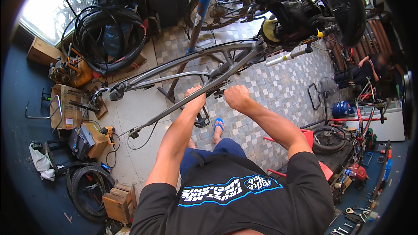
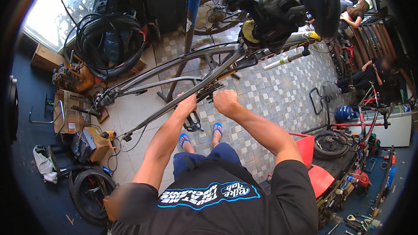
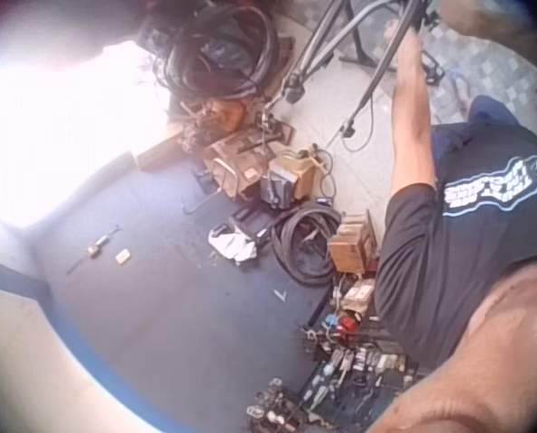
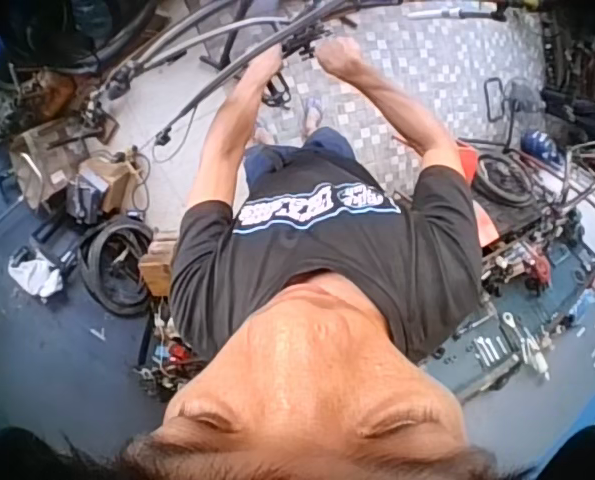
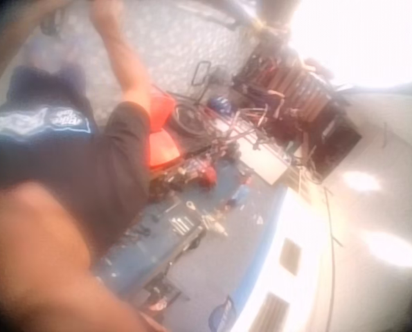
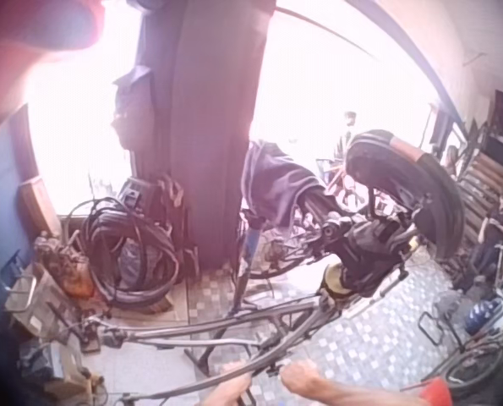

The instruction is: The person uses a hex wrench to adjust the crankset and chainring bolts on a bicycle mounted on a repair stand. They rotate the pedals to check alignment and continue tightening bolts on the crankset throughout the clip.

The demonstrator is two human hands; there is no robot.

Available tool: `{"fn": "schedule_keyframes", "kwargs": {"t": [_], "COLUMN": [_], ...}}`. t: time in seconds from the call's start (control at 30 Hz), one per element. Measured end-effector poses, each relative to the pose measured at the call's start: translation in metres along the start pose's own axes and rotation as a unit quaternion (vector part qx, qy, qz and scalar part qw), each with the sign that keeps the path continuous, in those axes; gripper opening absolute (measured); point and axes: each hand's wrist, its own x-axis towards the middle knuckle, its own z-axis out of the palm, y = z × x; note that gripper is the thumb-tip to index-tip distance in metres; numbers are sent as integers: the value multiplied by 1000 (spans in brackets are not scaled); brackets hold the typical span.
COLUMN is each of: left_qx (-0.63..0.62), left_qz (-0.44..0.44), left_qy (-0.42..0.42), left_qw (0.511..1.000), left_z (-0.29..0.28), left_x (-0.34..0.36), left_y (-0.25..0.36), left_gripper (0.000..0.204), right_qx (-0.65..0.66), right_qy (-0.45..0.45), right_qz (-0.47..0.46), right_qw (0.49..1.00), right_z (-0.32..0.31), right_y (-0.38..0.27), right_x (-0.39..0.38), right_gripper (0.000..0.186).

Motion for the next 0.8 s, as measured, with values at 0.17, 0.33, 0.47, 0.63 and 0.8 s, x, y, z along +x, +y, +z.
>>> {"fn": "schedule_keyframes", "kwargs": {"t": [0.17, 0.33, 0.47, 0.63, 0.8], "left_qx": [-53, -70, -69, -113, -110], "left_qz": [-9, -63, -69, -54, -64], "left_qy": [-56, -75, -55, -49, -75], "left_qw": [997, 993, 994, 991, 989], "left_z": [-38, -42, -41, -45, -59], "left_x": [-11, -11, -13, -17, -20], "left_y": [2, 2, 4, 1, 2], "left_gripper": [42, 55, 60, 52, 52], "right_qx": [-8, -3, -26, -27, -33], "right_qy": [-6, 0, -7, -20, -26], "right_qz": [1, -2, -5, 4, 0], "right_qw": [1000, 1000, 1000, 999, 999], "right_z": [-2, 1, -3, -10, -22], "right_y": [1, -2, 0, -8, -14], "right_x": [-7, -8, -4, 2, 6], "right_gripper": [24, 27, 28, 27, 23]}}
